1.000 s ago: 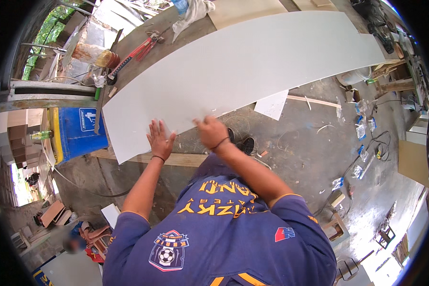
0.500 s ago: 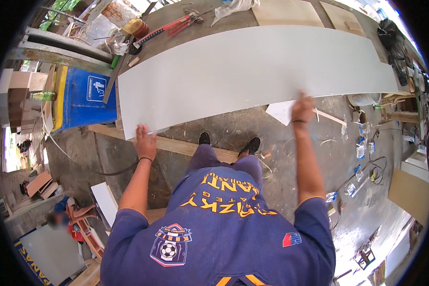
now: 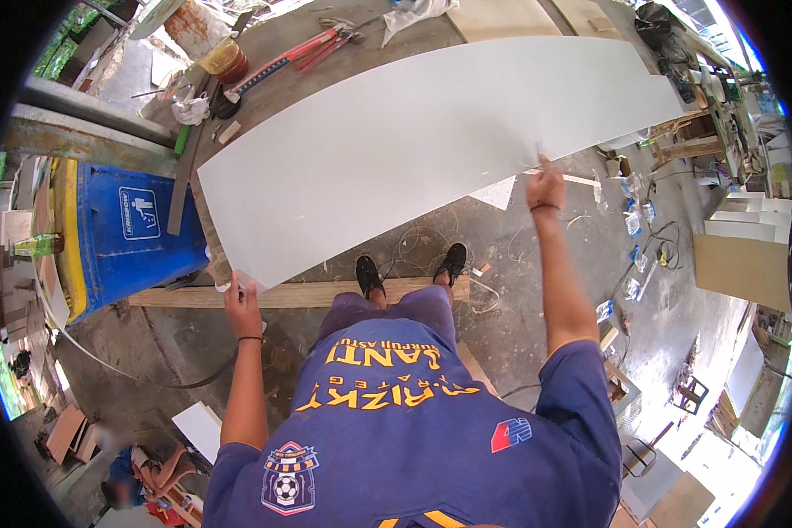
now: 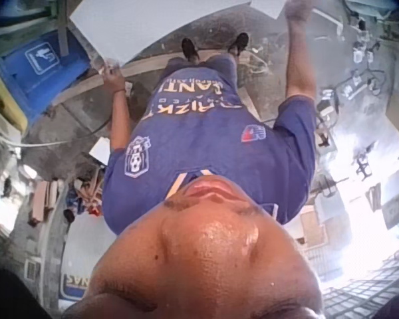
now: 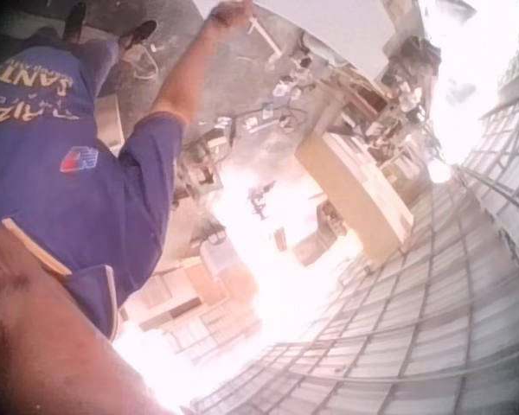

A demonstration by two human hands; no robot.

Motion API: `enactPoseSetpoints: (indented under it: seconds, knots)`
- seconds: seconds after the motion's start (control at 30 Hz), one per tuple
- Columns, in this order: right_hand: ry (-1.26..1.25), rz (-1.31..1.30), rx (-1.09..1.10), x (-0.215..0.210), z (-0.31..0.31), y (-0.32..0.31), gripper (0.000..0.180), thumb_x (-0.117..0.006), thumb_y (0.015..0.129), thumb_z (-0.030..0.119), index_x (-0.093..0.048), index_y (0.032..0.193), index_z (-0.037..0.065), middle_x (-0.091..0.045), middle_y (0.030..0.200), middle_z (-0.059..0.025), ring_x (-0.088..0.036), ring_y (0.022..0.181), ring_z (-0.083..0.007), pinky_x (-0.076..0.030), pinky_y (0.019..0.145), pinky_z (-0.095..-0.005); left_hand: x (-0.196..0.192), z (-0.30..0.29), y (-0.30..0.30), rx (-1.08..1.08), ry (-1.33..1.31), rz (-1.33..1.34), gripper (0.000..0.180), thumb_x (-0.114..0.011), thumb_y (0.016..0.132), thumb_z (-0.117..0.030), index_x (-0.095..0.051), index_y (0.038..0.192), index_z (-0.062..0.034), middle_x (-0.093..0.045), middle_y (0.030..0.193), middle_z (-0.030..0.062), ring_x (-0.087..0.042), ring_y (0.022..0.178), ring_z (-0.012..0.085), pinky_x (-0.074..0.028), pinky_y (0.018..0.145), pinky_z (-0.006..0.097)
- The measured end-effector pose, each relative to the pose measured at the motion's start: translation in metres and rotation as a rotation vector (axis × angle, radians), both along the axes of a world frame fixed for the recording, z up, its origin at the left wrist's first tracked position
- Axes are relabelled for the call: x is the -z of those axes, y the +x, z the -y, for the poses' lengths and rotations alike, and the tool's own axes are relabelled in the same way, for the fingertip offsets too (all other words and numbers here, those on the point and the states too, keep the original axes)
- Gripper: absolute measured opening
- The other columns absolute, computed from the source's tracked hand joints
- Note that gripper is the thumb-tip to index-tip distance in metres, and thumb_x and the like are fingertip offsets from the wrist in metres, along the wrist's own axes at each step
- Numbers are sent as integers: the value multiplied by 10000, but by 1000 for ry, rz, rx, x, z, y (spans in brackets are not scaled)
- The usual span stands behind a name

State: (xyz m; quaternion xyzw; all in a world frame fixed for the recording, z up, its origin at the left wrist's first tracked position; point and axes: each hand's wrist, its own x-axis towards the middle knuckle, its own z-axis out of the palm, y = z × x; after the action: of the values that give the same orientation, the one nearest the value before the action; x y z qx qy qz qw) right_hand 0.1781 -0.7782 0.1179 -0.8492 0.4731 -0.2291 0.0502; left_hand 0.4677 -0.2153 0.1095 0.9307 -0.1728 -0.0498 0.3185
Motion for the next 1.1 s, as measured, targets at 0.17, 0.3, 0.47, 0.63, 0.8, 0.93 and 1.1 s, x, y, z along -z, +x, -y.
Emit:
enactPoseSetpoints:
  seconds: [0.17,0.3,0.47,0.63,0.8,0.93,1.1]
  knots:
    - [-354,106,-231,37,-119,51,411,-532,742,6,-614,1133,98,-584,795,-139,-560,735,-323,-462,688,-419,18,-20,16,-196,-552,-545,372,-669,857,-202,-519,1154,-38,-629,950,50,-602,830,132,-480,692,257]
    - [278,38,-519,-8,-284,121,415,-543,706,47,-622,1108,113,-581,826,-138,-568,815,-309,-489,690,-419,7,-20,13,-322,-657,-940,293,-662,862,-239,-536,1077,-84,-609,877,21,-590,758,113,-457,629,243]
    - [233,275,-478,-19,-236,103,323,-533,718,7,-669,1004,73,-591,800,-132,-576,770,-294,-483,670,-396,-6,-24,15,-276,-639,-1066,299,-603,895,-313,-540,1105,-109,-616,945,3,-615,808,143,-489,682,313]
    - [-61,146,-96,1,-71,33,443,-509,757,-36,-603,1169,98,-585,813,-134,-565,731,-299,-477,670,-387,-18,-26,14,-269,-565,-1097,307,-566,916,-315,-541,1150,-118,-620,1002,-2,-614,877,146,-504,721,339]
    - [101,-249,-312,8,-181,89,440,-555,713,37,-643,1124,167,-615,786,-69,-579,732,-262,-488,672,-403,-16,-13,-5,-528,-493,-782,287,-590,899,-287,-544,1136,-131,-613,999,-18,-590,865,123,-489,705,318]
    - [389,132,-631,-3,-299,115,406,-528,714,39,-659,1079,158,-634,1012,-106,-605,917,-291,-509,788,-396,-8,-10,-11,-705,-555,-779,220,-637,870,-265,-556,1047,-163,-603,939,-41,-587,876,117,-482,728,329]
    - [306,211,-356,-15,-148,70,435,-507,736,-13,-620,1130,132,-571,840,-157,-552,741,-312,-485,684,-412,3,-27,-17,-712,-885,-930,178,-660,854,-258,-558,978,-180,-595,896,-44,-593,875,128,-482,758,354]
